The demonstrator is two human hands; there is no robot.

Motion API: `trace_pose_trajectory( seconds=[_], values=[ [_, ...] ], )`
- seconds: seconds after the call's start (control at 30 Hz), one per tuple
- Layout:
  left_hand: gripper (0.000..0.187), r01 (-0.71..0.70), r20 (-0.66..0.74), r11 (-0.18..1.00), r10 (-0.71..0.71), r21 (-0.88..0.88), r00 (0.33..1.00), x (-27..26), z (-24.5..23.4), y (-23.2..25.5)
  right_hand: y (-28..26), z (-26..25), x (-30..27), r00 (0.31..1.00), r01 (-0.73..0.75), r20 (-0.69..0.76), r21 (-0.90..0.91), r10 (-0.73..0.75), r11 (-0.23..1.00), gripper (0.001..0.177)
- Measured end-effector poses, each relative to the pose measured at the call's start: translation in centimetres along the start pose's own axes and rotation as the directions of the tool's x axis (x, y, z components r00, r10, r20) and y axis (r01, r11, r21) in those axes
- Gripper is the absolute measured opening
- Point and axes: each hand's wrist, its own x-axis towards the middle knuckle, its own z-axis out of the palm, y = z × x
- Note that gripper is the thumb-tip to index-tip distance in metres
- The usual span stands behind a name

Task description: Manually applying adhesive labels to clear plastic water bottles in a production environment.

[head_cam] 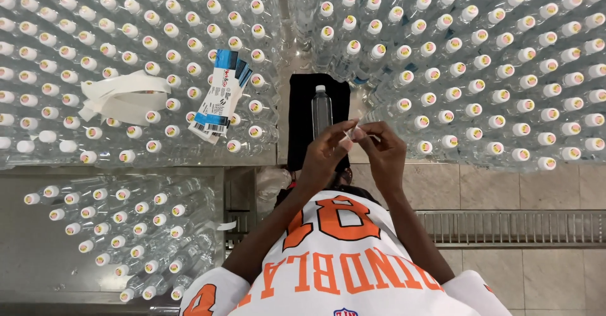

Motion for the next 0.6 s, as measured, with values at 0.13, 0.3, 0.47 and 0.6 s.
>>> trace_pose_trajectory(
  seconds=[0.13,0.3,0.47,0.6],
  values=[
    [0.052,-0.018,0.007,0.989,0.017,0.149,1.0,-0.6,0.5,1.4,-0.6,0.6,-0.4,1.0,0.006,0.029,-0.031,-0.005,0.999,0.014],
    [0.033,-0.049,-0.11,0.975,0.075,0.218,0.991,-0.6,-1.1,0.0,-0.7,1.6,-0.6,0.993,0.004,0.115,-0.013,-0.002,1.0,0.016],
    [0.032,-0.066,-0.22,0.96,0.129,0.272,0.967,-0.7,-2.7,0.5,-1.0,3.4,-0.9,0.984,0.006,0.175,0.009,-0.007,1.0,0.015],
    [0.027,0.009,-0.344,0.971,0.076,0.24,0.936,-0.6,-4.5,1.3,-1.5,4.8,-1.0,0.978,-0.077,0.202,0.155,0.045,0.985,0.01]
  ],
)
